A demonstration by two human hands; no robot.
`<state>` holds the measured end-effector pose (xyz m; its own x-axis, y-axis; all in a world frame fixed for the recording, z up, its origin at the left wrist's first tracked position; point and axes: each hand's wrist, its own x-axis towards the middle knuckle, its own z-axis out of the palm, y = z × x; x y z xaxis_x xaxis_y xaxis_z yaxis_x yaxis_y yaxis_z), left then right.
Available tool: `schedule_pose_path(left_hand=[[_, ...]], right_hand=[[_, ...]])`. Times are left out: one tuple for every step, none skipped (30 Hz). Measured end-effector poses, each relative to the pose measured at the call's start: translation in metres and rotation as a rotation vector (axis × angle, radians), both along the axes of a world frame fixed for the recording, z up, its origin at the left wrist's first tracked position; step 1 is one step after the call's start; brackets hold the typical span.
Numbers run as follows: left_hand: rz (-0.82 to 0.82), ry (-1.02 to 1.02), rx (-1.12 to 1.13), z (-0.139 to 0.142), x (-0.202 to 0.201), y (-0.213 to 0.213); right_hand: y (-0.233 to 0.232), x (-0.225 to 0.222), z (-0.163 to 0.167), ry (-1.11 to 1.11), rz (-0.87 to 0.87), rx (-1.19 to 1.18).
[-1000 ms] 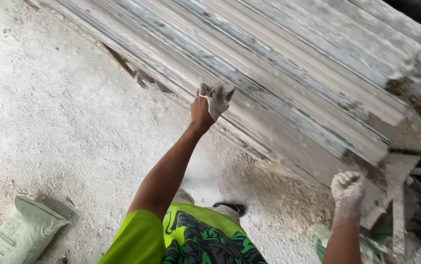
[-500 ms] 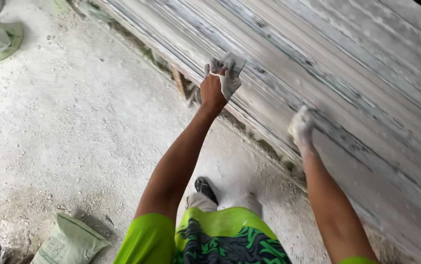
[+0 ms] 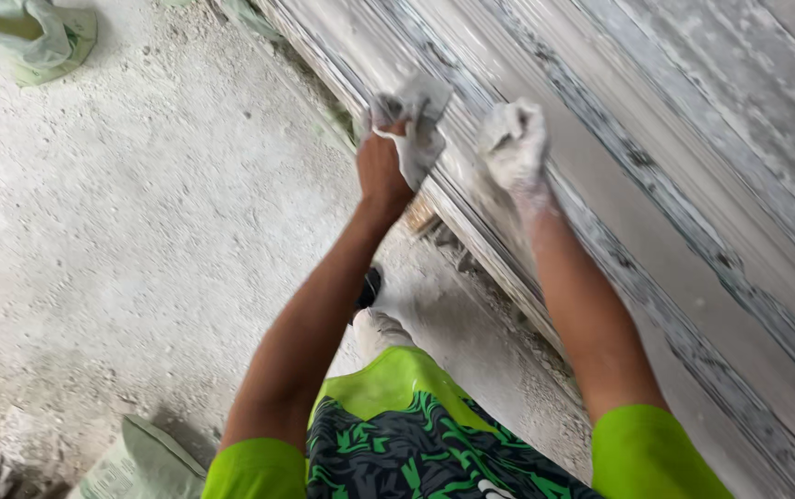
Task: The person scoops white plaster slurry from a bucket with a small plastic container and spreads it by hand over long decorative molding pieces laid on a table. They then rinse their hands at a water tap, pull a bundle of white fiber strands from a bucket, and press and spread the fibers over the wet coating on the moldings.
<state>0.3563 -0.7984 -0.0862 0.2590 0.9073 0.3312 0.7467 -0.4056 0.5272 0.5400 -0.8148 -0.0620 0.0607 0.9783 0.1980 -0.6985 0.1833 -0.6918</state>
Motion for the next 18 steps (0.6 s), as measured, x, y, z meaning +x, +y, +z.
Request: schedule_pose_path(left_hand=[[-0.002,-0.001,0.056,-0.003,-0.001,0.022],[-0.054,0.028,0.028,-0.003,0.001,0.040],[-0.116,0.094,-0.027,-0.006,0.002,0.052],[-0.169,0.161,-0.074,-0.003,0.003,0.071],[-0.199,0.293,-0.104,-0.002,0.004,0.092],[-0.227,0.416,-0.135,0.003,0.002,0.113],[-0.232,0.534,-0.167,0.008,-0.003,0.137],[-0.262,0.745,-0.212,0.004,-0.014,0.152],[-0.221,0.608,-0.270,0.006,-0.028,0.174],[-0.174,0.468,-0.306,0.009,-0.041,0.204],[-0.128,0.330,-0.329,0.011,-0.057,0.236],[-0.154,0.343,-0.201,0.012,-0.070,0.264],[-0.187,0.354,-0.077,0.012,-0.082,0.290],[-0.225,0.363,0.044,0.012,-0.093,0.315],[-0.104,0.422,-0.082,0.013,-0.111,0.348],[0.010,0.481,-0.211,0.014,-0.128,0.379],[0.092,0.297,-0.099,0.013,-0.146,0.408],[0.174,0.110,0.009,0.013,-0.163,0.439]], right_hand=[[0.019,0.004,0.005,0.073,0.000,-0.079],[0.038,0.009,0.012,0.144,-0.003,-0.155],[0.053,0.013,0.017,0.146,-0.016,-0.231],[0.071,0.018,0.022,0.143,-0.027,-0.293],[0.087,0.022,0.027,0.165,-0.053,-0.354],[0.103,0.025,0.031,0.184,-0.078,-0.421],[0.116,0.030,0.033,0.154,-0.105,-0.403],[0.129,0.031,0.034,0.132,-0.128,-0.403],[0.142,0.033,0.037,0.112,-0.170,-0.449],[0.155,0.038,0.034,0.089,-0.213,-0.475],[0.167,0.043,0.029,0.059,-0.221,-0.484],[0.178,0.048,0.027,0.025,-0.235,-0.494],[0.189,0.052,0.024,0.022,-0.238,-0.491],[0.199,0.057,0.021,0.018,-0.246,-0.491],[0.211,0.059,0.016,0.016,-0.258,-0.492],[0.223,0.062,0.011,-0.012,-0.284,-0.495],[0.237,0.063,0.006,-0.042,-0.315,-0.504],[0.253,0.063,0.001,-0.073,-0.344,-0.513]])
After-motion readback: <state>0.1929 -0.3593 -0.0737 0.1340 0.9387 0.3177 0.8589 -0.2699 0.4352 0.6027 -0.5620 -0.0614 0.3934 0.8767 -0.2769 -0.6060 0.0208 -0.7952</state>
